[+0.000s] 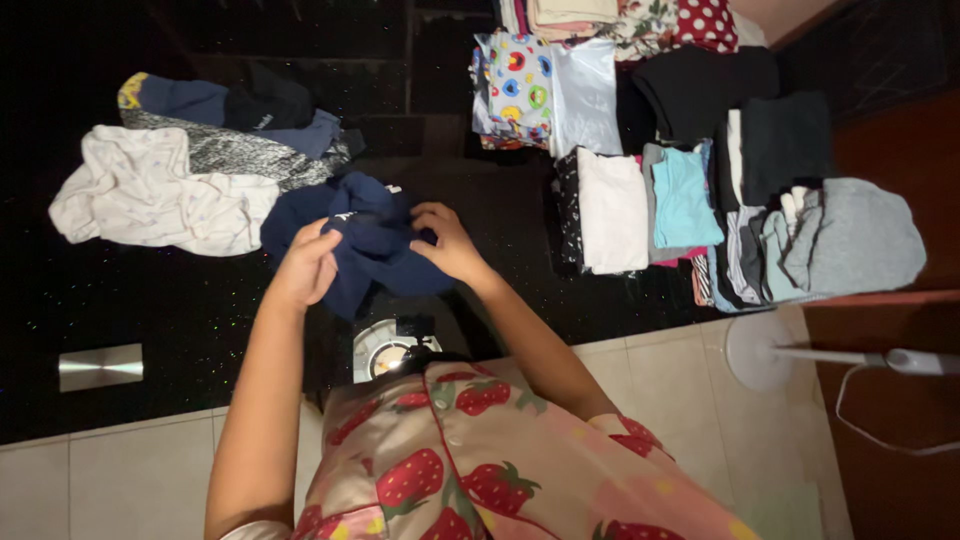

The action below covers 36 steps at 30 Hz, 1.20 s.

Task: The person folds various pieces of clothing, including a light blue shirt, black star-patterned clothes, grey shorts, a navy blue shirt, and white patterned items, by hand on a table and places them into organized stacks.

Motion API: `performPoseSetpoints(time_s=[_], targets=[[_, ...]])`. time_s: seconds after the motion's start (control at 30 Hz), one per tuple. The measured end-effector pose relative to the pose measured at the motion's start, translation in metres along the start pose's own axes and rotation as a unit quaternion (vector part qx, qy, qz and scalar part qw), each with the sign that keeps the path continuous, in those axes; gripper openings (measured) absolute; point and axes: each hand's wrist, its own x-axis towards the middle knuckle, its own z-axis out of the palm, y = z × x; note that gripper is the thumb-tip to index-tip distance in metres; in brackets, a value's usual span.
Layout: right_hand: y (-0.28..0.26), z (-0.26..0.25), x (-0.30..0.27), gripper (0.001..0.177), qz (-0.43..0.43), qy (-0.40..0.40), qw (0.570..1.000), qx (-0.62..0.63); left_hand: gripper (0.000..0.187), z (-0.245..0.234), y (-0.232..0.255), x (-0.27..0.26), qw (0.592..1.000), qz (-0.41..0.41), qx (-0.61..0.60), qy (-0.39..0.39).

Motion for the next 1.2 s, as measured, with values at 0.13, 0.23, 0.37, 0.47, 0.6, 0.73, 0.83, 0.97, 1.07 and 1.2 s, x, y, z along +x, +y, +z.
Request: performPoseSetpoints(time_s=[0.13, 0.23, 0.37, 0.47, 0.6, 0.73, 0.83, 0.97, 1.07, 1.2], targets=[[0.011, -0.001, 0.008, 0.022, 0.13, -0.052, 0.968, 0.209, 0.048, 0.005, 0.036, -0.024, 0.995, 0.033, -0.086, -0.049], [0.007, 0.0, 0.016, 0.013, 0.234, -0.029, 0.936, 0.26, 0.034, -0.002, 0.04, -0.035, 0.994, -0.003, -0.098, 0.043], [-0.022, 0.001, 0.034, 0.018, 0.189, 0.03, 0.96, 0.204, 0.04, -0.01, 0.029, -0.027, 0.982, 0.044, 0.102, 0.151], [-0.058, -0.01, 0.04, 0.038, 0.099, 0.007, 0.994, 0.036, 0.041, 0.013, 0.043, -0.026, 0.967, 0.096, 0.085, 0.221], [-0.064, -0.016, 0.046, 0.038, 0.027, 0.017, 0.991, -0.131, 0.03, 0.022, 0.082, -0.038, 0.923, 0.181, 0.003, 0.339], [-0.02, -0.048, 0.043, 0.045, -0.126, 0.108, 0.978, -0.127, 0.033, -0.041, 0.116, -0.053, 0.854, 0.334, -0.033, 0.397], [0.012, -0.078, 0.033, 0.047, 0.019, 0.189, 0.967, -0.168, 0.036, -0.102, 0.115, -0.066, 0.847, 0.428, -0.064, 0.309], [0.07, -0.083, 0.023, 0.046, 0.071, 0.294, 0.939, -0.165, 0.051, -0.158, 0.06, -0.062, 0.835, 0.257, 0.126, 0.47], [0.115, -0.046, -0.004, 0.059, 0.125, 0.211, 0.953, -0.177, 0.112, -0.172, -0.017, -0.043, 0.836, 0.07, 0.166, 0.519], [0.132, 0.0, -0.048, 0.12, 0.397, 0.13, 0.884, -0.21, 0.142, -0.146, -0.085, -0.036, 0.764, -0.174, 0.132, 0.607]])
